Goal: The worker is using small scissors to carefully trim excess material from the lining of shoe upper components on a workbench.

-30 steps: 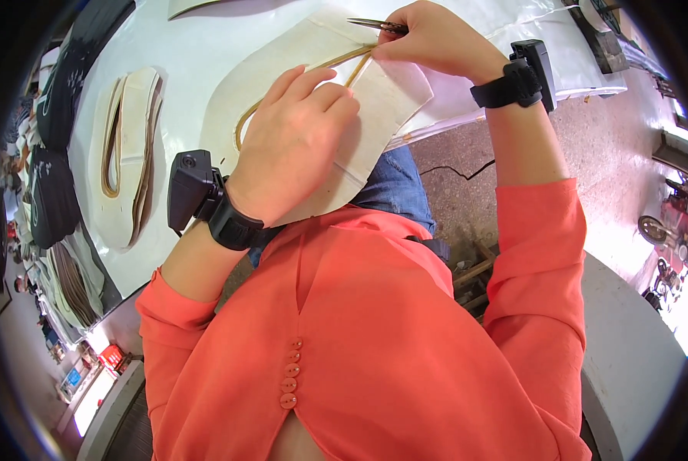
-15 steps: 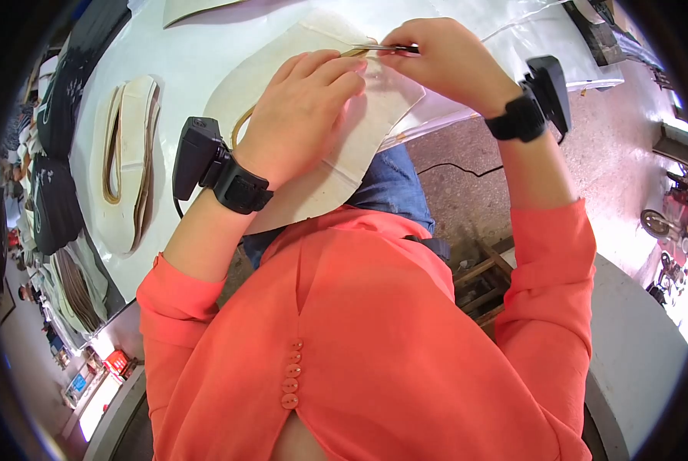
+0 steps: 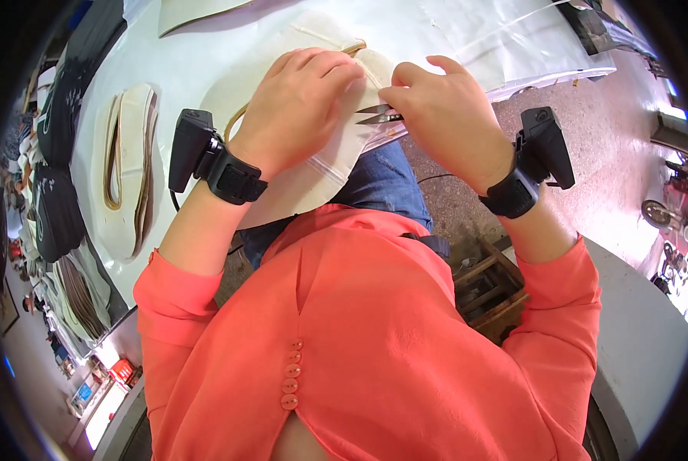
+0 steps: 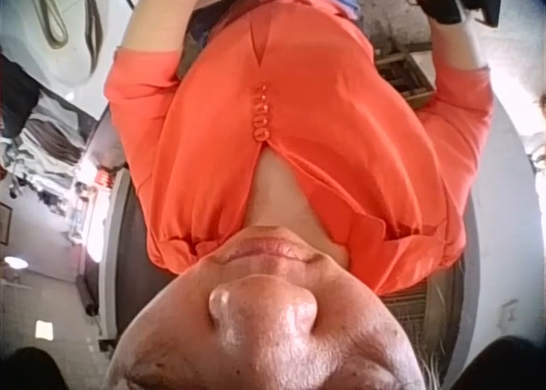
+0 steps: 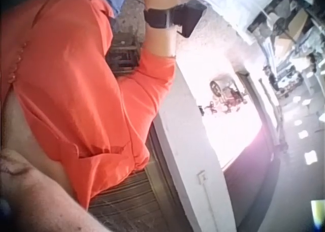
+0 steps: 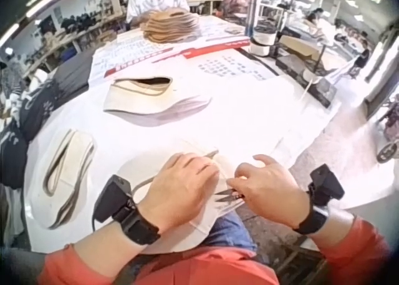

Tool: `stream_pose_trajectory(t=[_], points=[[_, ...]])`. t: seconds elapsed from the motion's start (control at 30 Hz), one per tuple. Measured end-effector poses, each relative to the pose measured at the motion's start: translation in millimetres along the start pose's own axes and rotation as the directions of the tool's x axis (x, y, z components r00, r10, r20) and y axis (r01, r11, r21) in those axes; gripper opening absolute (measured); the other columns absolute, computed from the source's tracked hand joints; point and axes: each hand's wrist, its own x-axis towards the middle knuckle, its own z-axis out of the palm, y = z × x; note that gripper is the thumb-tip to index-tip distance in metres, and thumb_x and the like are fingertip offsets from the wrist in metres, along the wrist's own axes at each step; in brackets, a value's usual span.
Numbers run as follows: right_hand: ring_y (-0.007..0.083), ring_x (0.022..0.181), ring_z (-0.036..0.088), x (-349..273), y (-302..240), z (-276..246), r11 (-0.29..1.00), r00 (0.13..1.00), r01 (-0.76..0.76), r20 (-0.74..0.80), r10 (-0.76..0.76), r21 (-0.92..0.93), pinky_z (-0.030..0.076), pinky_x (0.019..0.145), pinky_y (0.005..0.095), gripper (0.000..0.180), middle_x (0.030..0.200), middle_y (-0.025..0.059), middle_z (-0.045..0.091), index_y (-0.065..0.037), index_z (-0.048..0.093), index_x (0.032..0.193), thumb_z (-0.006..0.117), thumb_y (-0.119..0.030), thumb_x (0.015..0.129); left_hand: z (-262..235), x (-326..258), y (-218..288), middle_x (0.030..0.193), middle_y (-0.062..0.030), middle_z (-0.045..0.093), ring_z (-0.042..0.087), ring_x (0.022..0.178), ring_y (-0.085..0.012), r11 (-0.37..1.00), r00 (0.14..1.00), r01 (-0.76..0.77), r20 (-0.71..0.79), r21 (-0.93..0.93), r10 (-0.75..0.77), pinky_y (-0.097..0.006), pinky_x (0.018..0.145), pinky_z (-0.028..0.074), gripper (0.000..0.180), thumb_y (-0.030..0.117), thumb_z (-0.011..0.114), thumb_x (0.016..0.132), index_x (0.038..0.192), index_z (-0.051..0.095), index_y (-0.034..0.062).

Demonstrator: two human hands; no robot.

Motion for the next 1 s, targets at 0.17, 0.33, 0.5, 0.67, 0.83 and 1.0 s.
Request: stream_pose_trajectory(t=[0.17,0.33,0.5,0.67,0.83,1.0], points=[[0.0281,0.082,0.068,-2,7,-9,0.991,0.999,0.032,-0.027,-0.028,0.127,0.053,0.091,0.0403,0.019,0.099,0.0071,0.068,-0.01,0.073,0.1,0.07,-0.01,0.081,5,-5,9,0.117,-0.0041,0.06,0.057,0.112,-0.0263,0.994,1.0,0.009,0.002,0.108,-0.009,-0.043,0.101,0.046,0.033,0.021,0.072,0.086,0.118,0.065,0.0155],[0.0327,0.078,0.067,-19,5,-13,0.808,0.895,-0.431,0.077,0.439,0.401,0.053,0.07,0.0409,0.03,0.085,0.0124,0.068,-0.006,0.067,0.102,0.072,-0.034,0.091,3,-6,18,0.119,-0.0049,0.059,0.055,0.115,-0.0262,0.991,1.0,0.029,-0.009,0.132,-0.028,-0.042,0.102,0.046,0.035,0.029,0.075,0.085,0.116,0.068,0.0155],[0.0363,0.072,0.067,-23,0,-14,0.779,0.812,-0.579,0.252,0.526,0.242,0.05,0.065,0.0448,0.044,0.071,0.0134,0.065,-0.005,0.059,0.096,0.064,-0.049,0.097,2,-3,18,0.12,-0.005,0.059,0.055,0.115,-0.0267,0.988,1.0,0.024,0.007,0.155,-0.025,-0.042,0.102,0.046,0.034,0.03,0.075,0.086,0.116,0.068,0.0158],[0.038,0.069,0.066,-21,-2,1,0.811,0.846,-0.532,0.13,0.516,0.241,0.049,0.062,0.0475,0.044,0.067,0.0132,0.064,-0.006,0.056,0.094,0.062,-0.05,0.098,1,-3,20,0.12,-0.005,0.059,0.055,0.117,-0.0267,0.987,0.999,0.032,0.033,0.156,-0.037,-0.041,0.102,0.047,0.034,0.028,0.075,0.086,0.117,0.067,0.0159],[0.0372,0.068,0.067,-17,-3,8,0.785,0.827,-0.552,0.061,0.559,0.283,0.051,0.06,0.0461,0.04,0.067,0.0129,0.064,-0.006,0.057,0.094,0.067,-0.044,0.095,2,-3,21,0.121,-0.0049,0.059,0.054,0.119,-0.0269,0.984,0.999,0.026,0.035,0.174,-0.033,-0.041,0.103,0.047,0.036,0.027,0.075,0.085,0.118,0.065,0.0161],[0.0359,0.068,0.067,-13,0,2,0.764,0.816,-0.572,0.115,0.566,0.297,0.051,0.061,0.0447,0.038,0.067,0.0118,0.064,-0.007,0.057,0.094,0.069,-0.043,0.095,5,-3,22,0.12,-0.0026,0.059,0.052,0.121,-0.0266,0.987,1.0,0.004,0.0,0.162,-0.004,-0.041,0.104,0.046,0.038,0.027,0.076,0.084,0.117,0.065,0.0134]])
